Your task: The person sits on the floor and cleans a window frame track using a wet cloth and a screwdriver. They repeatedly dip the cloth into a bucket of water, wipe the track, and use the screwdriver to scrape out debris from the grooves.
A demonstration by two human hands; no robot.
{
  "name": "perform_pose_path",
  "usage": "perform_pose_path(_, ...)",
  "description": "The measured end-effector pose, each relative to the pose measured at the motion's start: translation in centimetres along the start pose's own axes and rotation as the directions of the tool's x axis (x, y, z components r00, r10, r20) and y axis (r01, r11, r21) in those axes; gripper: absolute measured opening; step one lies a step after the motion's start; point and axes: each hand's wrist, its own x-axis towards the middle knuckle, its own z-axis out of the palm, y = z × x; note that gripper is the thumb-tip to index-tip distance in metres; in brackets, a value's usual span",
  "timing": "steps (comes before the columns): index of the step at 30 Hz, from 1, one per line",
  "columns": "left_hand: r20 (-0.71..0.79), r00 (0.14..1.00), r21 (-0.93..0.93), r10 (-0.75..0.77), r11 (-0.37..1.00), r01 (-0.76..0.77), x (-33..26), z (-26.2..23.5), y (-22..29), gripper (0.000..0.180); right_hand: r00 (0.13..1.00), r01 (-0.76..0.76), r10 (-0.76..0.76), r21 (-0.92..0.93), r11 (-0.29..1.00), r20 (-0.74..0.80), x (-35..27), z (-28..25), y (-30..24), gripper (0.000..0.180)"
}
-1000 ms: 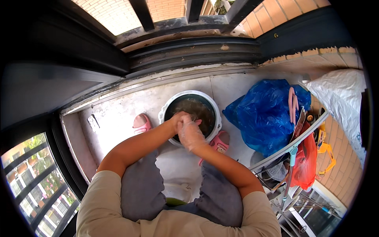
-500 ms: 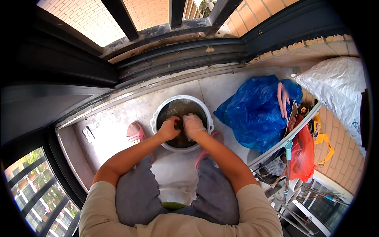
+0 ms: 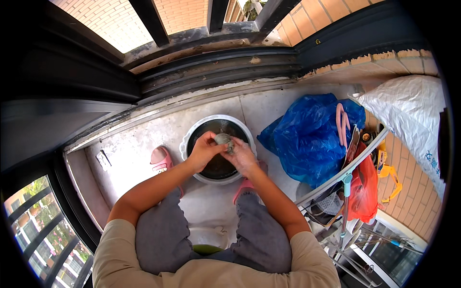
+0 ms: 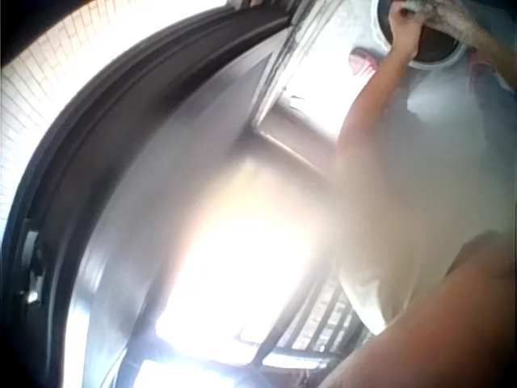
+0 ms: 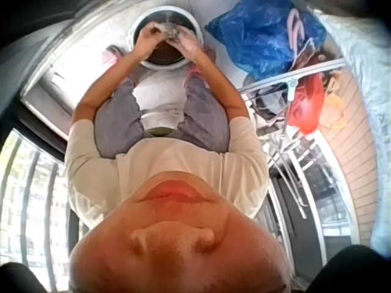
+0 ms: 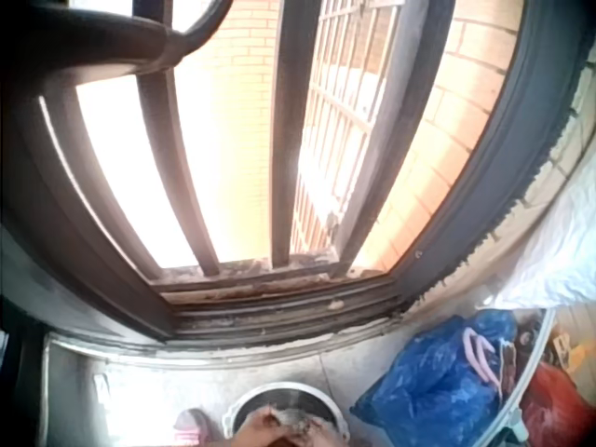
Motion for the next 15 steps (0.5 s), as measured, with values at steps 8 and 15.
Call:
perform_pose_path(8,0.469,0.850,0.740,0.240,0.419,-0.526,-1.2,-0.2,2.0,0.033,0.918,-0.277,0.238,0.081,0.957,0.318,-1.3,-0.1,-0.2,0.024)
perform_pose_path(15,0.608,0.787,0.695,0.104,0.408,-0.591,-1.7,2.3,9.3,0.033,0.777,-0.324,0.371,-0.181,0.928,0.508,-5.1,1.9,-3.9,0.013)
